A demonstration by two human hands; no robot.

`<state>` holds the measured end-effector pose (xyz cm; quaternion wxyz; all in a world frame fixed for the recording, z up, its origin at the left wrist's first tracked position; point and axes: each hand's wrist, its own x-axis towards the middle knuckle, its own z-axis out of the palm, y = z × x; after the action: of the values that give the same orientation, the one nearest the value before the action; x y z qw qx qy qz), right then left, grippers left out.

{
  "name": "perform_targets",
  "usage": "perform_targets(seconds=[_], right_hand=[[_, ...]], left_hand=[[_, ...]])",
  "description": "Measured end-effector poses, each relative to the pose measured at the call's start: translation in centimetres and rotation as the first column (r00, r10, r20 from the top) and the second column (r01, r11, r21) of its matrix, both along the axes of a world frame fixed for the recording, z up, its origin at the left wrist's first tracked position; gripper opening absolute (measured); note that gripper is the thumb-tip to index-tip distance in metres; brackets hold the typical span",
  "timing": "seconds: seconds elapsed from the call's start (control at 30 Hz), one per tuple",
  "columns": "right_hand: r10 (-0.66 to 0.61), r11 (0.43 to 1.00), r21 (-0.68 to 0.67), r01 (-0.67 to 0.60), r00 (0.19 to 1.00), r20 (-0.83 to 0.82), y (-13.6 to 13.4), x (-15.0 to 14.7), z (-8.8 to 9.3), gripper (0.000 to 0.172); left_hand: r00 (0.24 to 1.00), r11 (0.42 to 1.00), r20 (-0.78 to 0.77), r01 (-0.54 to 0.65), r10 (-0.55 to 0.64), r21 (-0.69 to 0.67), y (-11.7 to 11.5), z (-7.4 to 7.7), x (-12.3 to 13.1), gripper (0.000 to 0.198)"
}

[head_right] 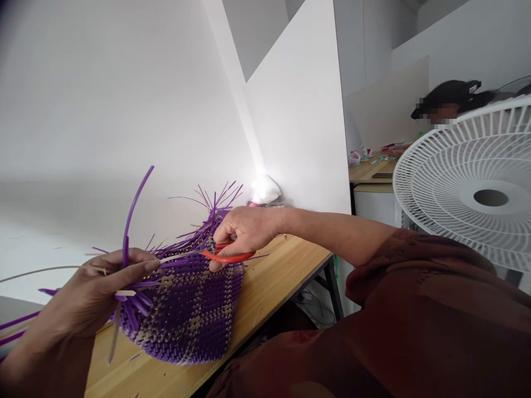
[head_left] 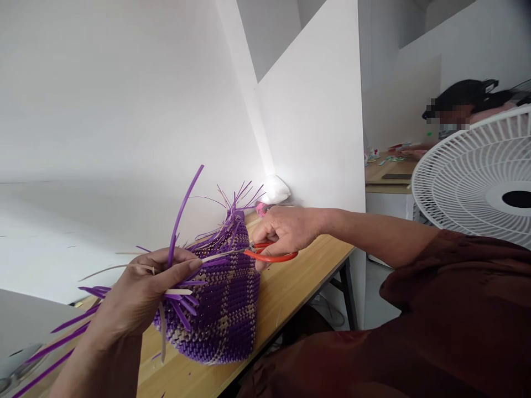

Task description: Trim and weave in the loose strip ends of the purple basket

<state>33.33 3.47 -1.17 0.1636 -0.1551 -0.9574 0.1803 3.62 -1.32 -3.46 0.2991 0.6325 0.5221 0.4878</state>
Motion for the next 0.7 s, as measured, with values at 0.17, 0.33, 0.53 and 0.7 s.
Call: perform_targets(seconds=[0.17, 0.33, 0.53, 0.7], right_hand=[[-0.009, 0.993, -0.114, -0.015, 0.979, -0.201, 0.6, -0.2, -1.4, 0.04], [-0.089, 0.973, -0.229, -0.001, 0.921, -0.38, 0.5, -1.5, -2.1, 0.036], [-0.083, 0.981, -0.193, 0.001, 0.907, -0.414, 0.2, -2.1, -2.3, 0.038], [-0.079, 0.985, -0.169, 0.043, 0.975, -0.209, 0.8, -0.3, -1.7, 0.039]], left_hand=[[1.0, 1.0, 0.013, 0.006, -0.006, -0.002, 0.1, 0.0, -0.2, 0.034], [0.988, 0.999, 0.146, 0.042, -0.047, 0.034, -0.3, 0.2, 0.3, 0.03], [0.978, 0.998, 0.203, 0.027, -0.037, 0.049, -0.4, 0.3, 0.5, 0.03], [0.979, 0.999, 0.203, 0.034, -0.031, -0.009, 0.0, 0.1, 0.2, 0.032]])
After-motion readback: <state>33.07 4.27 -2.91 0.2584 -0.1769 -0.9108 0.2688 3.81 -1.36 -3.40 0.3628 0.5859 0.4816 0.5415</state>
